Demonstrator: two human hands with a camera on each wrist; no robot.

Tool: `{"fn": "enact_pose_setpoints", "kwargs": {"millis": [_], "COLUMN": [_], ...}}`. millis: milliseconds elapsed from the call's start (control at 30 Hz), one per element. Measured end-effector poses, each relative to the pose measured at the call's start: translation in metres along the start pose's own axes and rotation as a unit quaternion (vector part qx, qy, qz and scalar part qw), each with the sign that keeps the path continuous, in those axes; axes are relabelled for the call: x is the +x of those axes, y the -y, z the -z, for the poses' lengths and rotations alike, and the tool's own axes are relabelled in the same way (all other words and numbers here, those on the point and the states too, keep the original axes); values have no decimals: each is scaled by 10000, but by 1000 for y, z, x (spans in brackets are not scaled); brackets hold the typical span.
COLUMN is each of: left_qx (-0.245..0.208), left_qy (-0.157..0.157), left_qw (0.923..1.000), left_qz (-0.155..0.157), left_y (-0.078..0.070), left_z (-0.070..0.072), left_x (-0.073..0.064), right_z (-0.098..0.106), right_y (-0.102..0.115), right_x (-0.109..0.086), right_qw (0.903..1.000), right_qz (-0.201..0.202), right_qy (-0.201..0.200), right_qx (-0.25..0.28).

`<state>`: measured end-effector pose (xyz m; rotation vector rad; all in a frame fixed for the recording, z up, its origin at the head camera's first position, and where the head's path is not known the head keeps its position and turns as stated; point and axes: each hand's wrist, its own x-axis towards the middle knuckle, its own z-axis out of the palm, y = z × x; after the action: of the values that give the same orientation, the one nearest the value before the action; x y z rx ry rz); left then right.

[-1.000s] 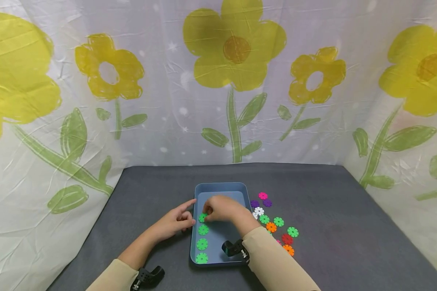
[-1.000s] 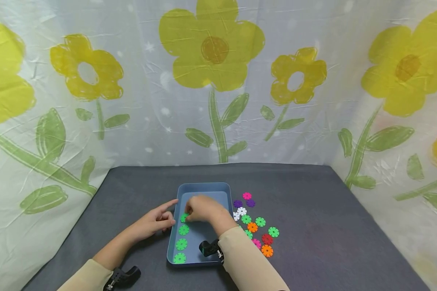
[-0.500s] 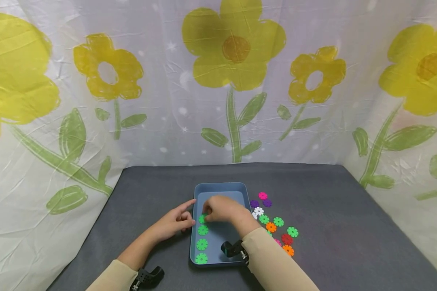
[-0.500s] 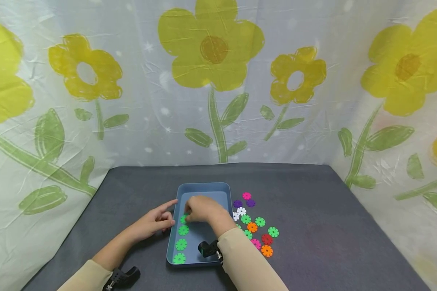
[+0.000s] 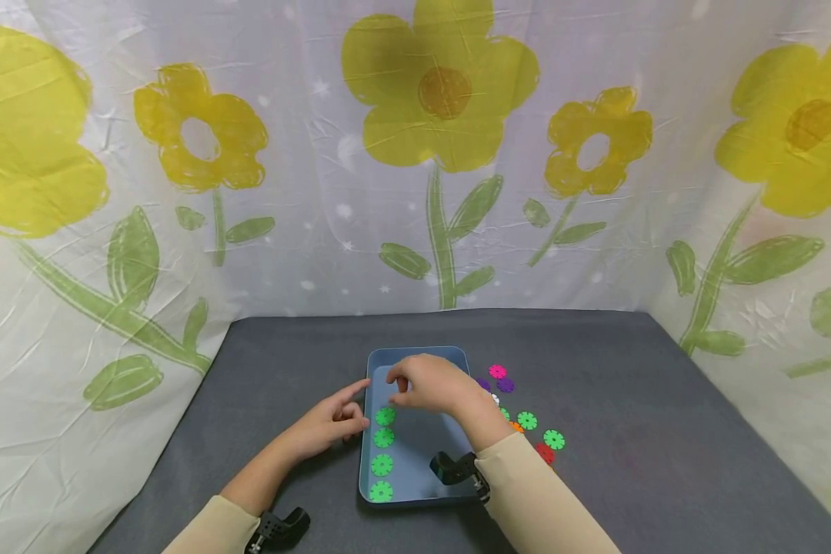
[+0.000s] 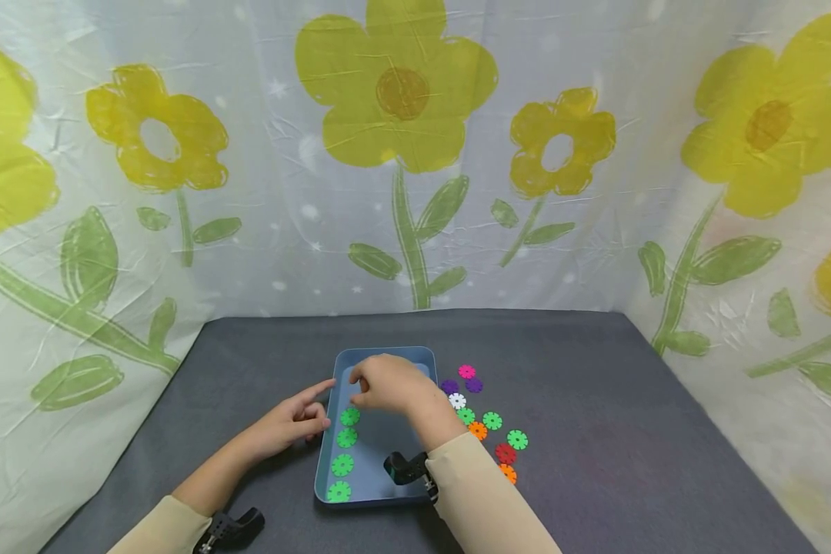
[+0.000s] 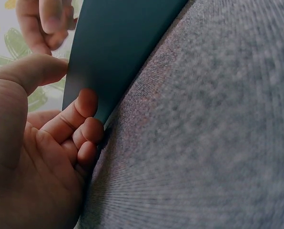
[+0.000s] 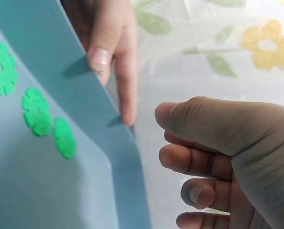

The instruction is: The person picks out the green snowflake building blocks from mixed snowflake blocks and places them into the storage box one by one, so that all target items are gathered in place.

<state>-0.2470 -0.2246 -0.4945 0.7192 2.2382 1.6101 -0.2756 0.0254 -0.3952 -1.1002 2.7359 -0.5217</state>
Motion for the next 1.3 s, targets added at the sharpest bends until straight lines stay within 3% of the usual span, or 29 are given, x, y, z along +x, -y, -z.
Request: {"fn": "enact_pose_setpoints", "kwargs": {"millis": [300,700,1100,1300], "left_qx": [-17,76,68,71], "left_qy": [-38,-109,-92,-103], "left_qw": [10000,9999,9999,9999], "left_qz": [33,54,80,73], "left_y": [2,2,2,2], "left_z": [-1,-1,-2,-1], "left_x": [0,0,0,0], "right_z": [17,26,27,23], "right_y": [7,1,-31,-52], "right_x": [-25,-58,-98,-117], "right_qw": [9990,9938,9921,9923], "right_qz": [119,384,114,-215], "right_qy": [-375,-896,-1132,-1112], "right_qx": [-231,-529,-538,-496]}}
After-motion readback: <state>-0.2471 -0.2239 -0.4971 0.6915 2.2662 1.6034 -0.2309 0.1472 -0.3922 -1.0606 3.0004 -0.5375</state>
